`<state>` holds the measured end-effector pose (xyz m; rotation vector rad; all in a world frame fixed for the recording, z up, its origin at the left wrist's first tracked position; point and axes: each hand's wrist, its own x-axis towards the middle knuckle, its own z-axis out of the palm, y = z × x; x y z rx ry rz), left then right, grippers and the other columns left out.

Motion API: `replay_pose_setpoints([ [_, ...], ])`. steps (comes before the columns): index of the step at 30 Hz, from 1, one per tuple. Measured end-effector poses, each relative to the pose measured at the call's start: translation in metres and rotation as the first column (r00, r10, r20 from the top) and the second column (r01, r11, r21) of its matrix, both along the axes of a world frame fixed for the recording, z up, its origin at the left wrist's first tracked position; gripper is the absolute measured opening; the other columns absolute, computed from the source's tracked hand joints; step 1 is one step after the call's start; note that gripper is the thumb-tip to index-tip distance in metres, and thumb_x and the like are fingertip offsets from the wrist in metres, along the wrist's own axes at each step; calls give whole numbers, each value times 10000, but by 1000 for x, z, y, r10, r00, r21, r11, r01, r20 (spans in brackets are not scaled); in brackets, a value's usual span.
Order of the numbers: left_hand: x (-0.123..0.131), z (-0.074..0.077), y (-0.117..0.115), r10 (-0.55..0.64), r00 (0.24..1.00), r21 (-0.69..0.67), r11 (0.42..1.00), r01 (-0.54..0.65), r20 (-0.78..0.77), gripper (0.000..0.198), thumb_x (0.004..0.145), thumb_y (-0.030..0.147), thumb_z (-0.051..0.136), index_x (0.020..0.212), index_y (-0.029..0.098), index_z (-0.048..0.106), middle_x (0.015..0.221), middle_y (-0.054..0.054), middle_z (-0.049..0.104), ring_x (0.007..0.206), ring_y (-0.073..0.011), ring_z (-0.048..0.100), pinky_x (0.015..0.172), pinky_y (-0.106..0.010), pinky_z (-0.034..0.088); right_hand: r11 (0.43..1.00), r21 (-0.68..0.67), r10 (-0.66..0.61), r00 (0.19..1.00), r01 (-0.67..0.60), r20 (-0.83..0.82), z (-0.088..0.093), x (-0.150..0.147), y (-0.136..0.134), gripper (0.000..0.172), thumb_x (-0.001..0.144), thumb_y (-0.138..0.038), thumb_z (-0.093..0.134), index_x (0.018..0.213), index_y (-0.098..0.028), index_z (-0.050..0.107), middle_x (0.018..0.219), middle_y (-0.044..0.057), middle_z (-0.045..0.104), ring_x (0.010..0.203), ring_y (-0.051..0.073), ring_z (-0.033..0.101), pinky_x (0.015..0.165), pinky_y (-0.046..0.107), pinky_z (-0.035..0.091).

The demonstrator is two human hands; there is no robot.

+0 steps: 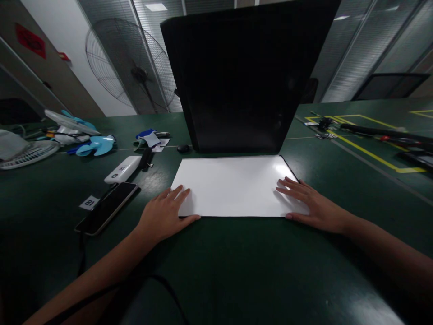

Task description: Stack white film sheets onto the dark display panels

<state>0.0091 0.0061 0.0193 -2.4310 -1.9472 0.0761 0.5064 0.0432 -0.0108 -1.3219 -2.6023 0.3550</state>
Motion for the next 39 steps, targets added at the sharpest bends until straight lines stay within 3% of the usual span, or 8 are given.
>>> replay_pose_setpoints([
  [5, 0, -1, 0, 1, 1000, 9, 1000, -2, 11, 1047, 900, 939, 454, 1668, 228, 485, 1727, -165, 459, 1547, -489, 476, 1191, -701, 465, 1000, -3, 6, 1000, -6, 11, -2, 0, 0, 900, 950, -743, 664, 1720, -379, 372, 1792, 60, 242, 1658, 403, 207, 1310, 764, 177],
  [14, -1, -2, 0, 3, 1000, 17, 1000, -3, 14, 993, 937, 916, 413, 1655, 236, 503, 1721, -163, 466, 1541, -472, 493, 1175, -690, 481, 1000, -11, 5, 1000, -5, 23, -4, 2, 2, 814, 990, -718, 621, 1706, -404, 396, 1794, 25, 250, 1667, 383, 195, 1325, 751, 157],
  [18, 0, -1, 0, 9, 1000, -5, 1000, -9, -12, 1032, 921, 923, 430, 1673, 217, 477, 1740, -155, 438, 1552, -478, 475, 1194, -687, 465, 999, 3, 32, 999, -32, 9, -9, 5, 4, 882, 946, -732, 677, 1715, -427, 370, 1798, 23, 231, 1660, 415, 204, 1314, 780, 158],
  [23, 2, 1, -1, 8, 1000, -19, 1000, -8, -26, 1049, 893, 915, 497, 1678, 219, 469, 1745, -161, 427, 1557, -489, 463, 1198, -681, 461, 992, 118, 48, 999, -46, -13, -13, 7, 6, 890, 938, -690, 721, 1713, -420, 378, 1780, 41, 290, 1630, 446, 282, 1263, 817, 289],
  [26, 0, -1, 0, -7, 1000, -2, 1000, 7, -19, 1029, 907, 897, 498, 1674, 212, 475, 1738, -168, 438, 1549, -492, 473, 1187, -684, 470, 956, 271, 121, 992, -108, -32, -11, 6, 6, 803, 946, -615, 753, 1665, -397, 472, 1729, 55, 413, 1590, 426, 390, 1249, 799, 347],
  [31, -5, -7, 1, -29, 999, 37, 999, 30, -12, 1029, 905, 912, 488, 1662, 216, 493, 1718, -180, 465, 1520, -506, 504, 1145, -703, 494, 849, 479, 269, 962, -221, -33, -4, 2, 4, 599, 950, -476, 792, 1512, -341, 638, 1589, 62, 598, 1484, 344, 559, 1245, 681, 444],
  [39, -6, -7, 1, -44, 999, 46, 998, 44, -15, 1028, 906, 928, 456, 1655, 225, 502, 1710, -177, 479, 1506, -497, 524, 1129, -691, 514, 795, 541, 342, 939, -272, -30, 1, -4, 0, 452, 947, -391, 805, 1380, -302, 713, 1436, 48, 713, 1387, 293, 648, 1182, 589, 536],
])
